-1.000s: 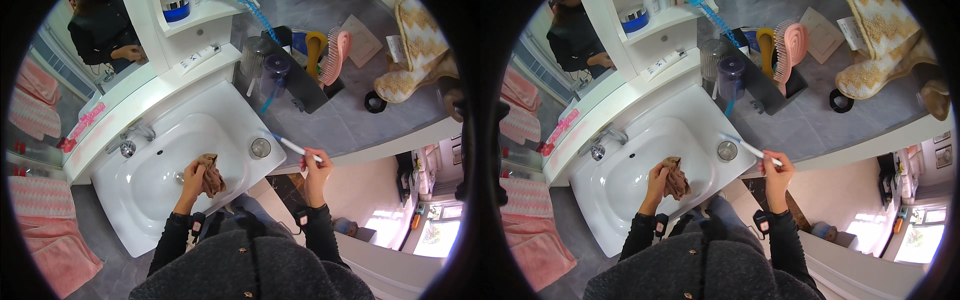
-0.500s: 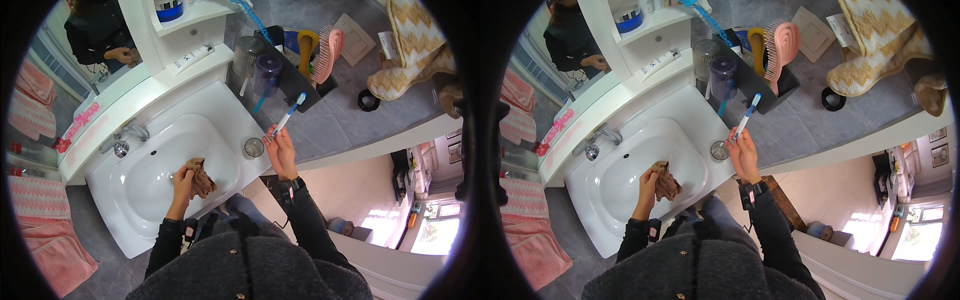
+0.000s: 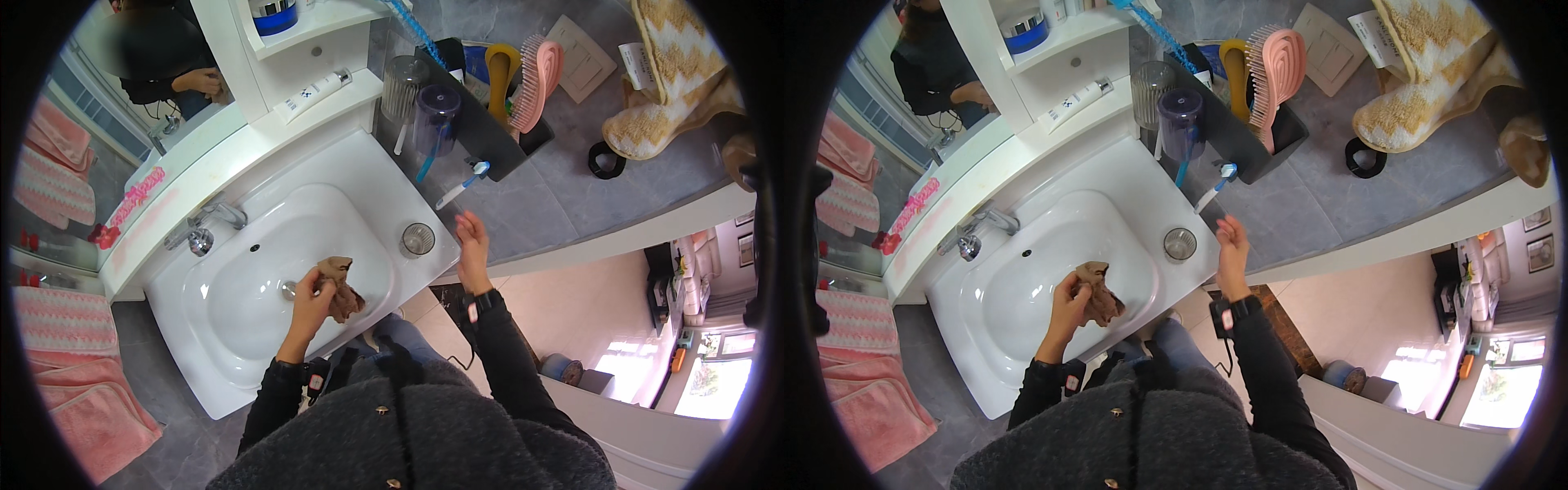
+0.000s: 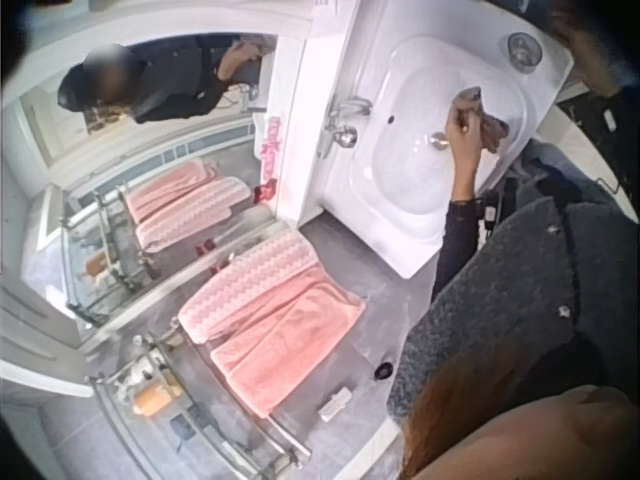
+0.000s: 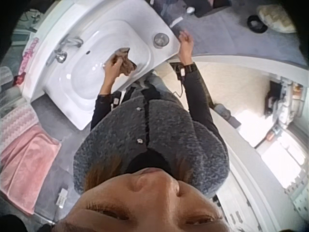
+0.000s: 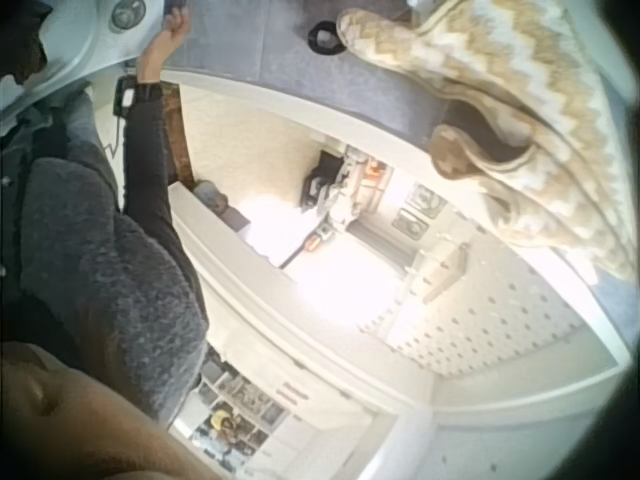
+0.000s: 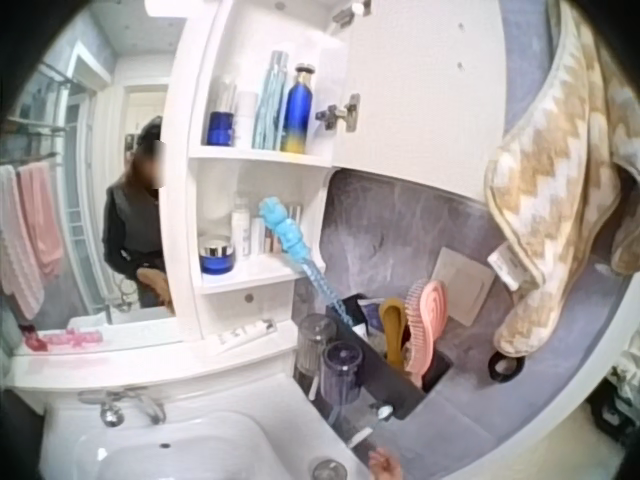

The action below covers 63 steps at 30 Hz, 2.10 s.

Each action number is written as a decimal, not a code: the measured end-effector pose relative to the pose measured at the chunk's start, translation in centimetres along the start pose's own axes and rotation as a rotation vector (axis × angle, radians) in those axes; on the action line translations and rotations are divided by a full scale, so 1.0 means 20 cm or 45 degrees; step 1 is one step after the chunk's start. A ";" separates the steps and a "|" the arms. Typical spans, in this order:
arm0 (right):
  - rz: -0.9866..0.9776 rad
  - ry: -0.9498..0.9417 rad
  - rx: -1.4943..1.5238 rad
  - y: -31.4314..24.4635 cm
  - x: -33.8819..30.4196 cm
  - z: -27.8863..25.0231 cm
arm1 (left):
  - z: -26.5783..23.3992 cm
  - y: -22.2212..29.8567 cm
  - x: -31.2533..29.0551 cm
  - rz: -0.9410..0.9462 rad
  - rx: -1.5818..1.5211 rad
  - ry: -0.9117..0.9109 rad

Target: The person wipes a hairdryer, rinses and wipes a purple cup, rinses and wipes a small black object, and rinses and wipes a clear cup using a cloth and running water at a bathroom sink. The person places the cleaned items back on the countertop.

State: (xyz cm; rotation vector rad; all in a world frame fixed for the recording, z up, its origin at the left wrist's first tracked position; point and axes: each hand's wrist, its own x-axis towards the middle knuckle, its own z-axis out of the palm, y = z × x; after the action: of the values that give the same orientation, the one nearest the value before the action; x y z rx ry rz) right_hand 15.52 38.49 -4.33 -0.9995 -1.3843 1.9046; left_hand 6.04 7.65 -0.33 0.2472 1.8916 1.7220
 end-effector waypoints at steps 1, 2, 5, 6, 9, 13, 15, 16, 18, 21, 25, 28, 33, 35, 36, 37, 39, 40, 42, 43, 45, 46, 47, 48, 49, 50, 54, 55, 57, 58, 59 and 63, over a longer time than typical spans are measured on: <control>-0.111 0.001 -0.215 -0.03 -0.06 -0.01 | 0.02 0.04 -0.01 0.012 0.048 -0.079; -0.173 -0.333 -0.268 -0.06 -0.13 -0.02 | 0.05 0.07 -0.02 0.016 0.038 -0.203; -0.081 -0.938 -0.419 -0.07 -0.43 -0.02 | 0.22 0.12 -0.02 0.268 0.209 -0.462; -0.022 -1.070 -0.373 -0.05 -0.51 -0.02 | 0.28 0.12 0.00 0.489 0.401 -0.533; 0.133 -0.941 -0.578 -0.02 -0.54 -0.07 | 0.34 0.13 0.14 0.421 0.555 -0.670; 0.241 -0.864 -0.394 0.04 -0.49 -0.19 | 0.46 0.07 0.42 0.780 1.305 -0.129; 0.405 -0.839 -0.325 0.07 -0.47 -0.22 | 0.62 0.01 0.49 1.183 1.465 -0.219; 0.402 -0.855 -0.329 0.09 -0.47 -0.23 | 0.69 -0.02 0.52 1.464 1.451 -0.226; 0.352 -0.950 -0.320 0.12 -0.47 -0.24 | 0.76 -0.06 0.59 1.448 1.656 -0.288; 0.521 -0.828 -0.345 0.13 -0.47 -0.23 | 0.72 -0.04 0.60 1.161 1.694 -0.374; 0.583 -0.722 -0.487 0.05 -0.43 -0.12 | 0.41 0.11 0.42 0.727 0.765 -0.199; 0.093 -0.718 -0.408 -0.06 -0.41 0.10 | 0.22 0.22 0.21 0.420 0.340 -0.165; -0.453 -1.004 -0.749 -0.27 -0.46 0.45 | 0.01 0.32 0.08 0.656 0.843 -0.106; -0.695 -1.039 -0.905 -0.35 -0.49 0.57 | -0.07 0.35 0.08 0.639 0.827 -0.056; -0.656 -0.988 -0.864 -0.38 -0.50 0.62 | -0.11 0.36 0.08 0.630 0.816 -0.034; -0.637 -0.955 -0.812 -0.41 -0.49 0.66 | -0.15 0.36 0.08 0.652 0.865 0.001; -0.486 -0.770 -0.687 -0.45 -0.50 0.74 | -0.20 0.38 0.07 0.685 0.988 0.073; -0.713 -0.851 -0.704 -0.45 -0.52 0.76 | -0.21 0.38 0.07 0.670 0.966 0.077; -1.014 -0.916 -0.793 -0.42 -0.56 0.80 | -0.22 0.39 0.07 0.628 0.977 0.086; -1.072 -1.018 -0.957 -0.38 -0.59 0.81 | -0.22 0.40 0.07 0.685 0.971 0.117; -0.992 -0.923 -0.612 -0.29 -0.61 0.84 | -0.22 0.40 0.07 0.820 0.958 0.180; -0.943 -0.880 -0.464 -0.25 -0.61 0.85 | -0.22 0.40 0.07 0.811 0.785 0.124; -0.634 -0.832 -0.280 -0.20 -0.64 0.85 | -0.23 0.39 0.07 0.823 0.606 0.084; -0.498 -0.818 -0.198 -0.17 -0.64 0.85 | -0.24 0.39 0.07 0.829 0.429 0.040; -0.388 -0.755 -0.137 -0.15 -0.64 0.86 | -0.25 0.38 0.08 0.783 0.268 0.028; -0.216 -0.665 -0.104 -0.14 -0.65 0.87 | -0.26 0.37 0.08 0.740 0.106 0.017; -0.875 -0.563 -0.350 -0.25 -0.66 0.83 | -0.28 0.33 0.11 0.602 -0.079 0.097; -0.856 -0.483 -0.436 -0.26 -0.70 0.82 | -0.26 0.32 0.11 0.583 -0.070 0.080; -1.138 -0.655 -0.753 -0.26 -0.73 0.82 | -0.23 0.31 0.12 0.525 -0.066 0.052; -1.249 -0.770 -0.985 -0.25 -0.74 0.81 | -0.22 0.31 0.11 0.580 -0.129 0.056; -1.296 -0.776 -1.069 -0.21 -0.75 0.82 | -0.22 0.32 0.11 0.638 -0.193 0.062; -1.197 -0.569 -0.786 -0.08 -0.65 0.76 | -0.29 0.37 0.08 0.587 -0.608 -0.048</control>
State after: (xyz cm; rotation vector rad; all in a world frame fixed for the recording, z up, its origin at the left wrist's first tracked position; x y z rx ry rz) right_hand 10.20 20.55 2.96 -0.0329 -2.2421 1.0113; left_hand 0.03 4.67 6.36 0.5519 1.4060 2.3920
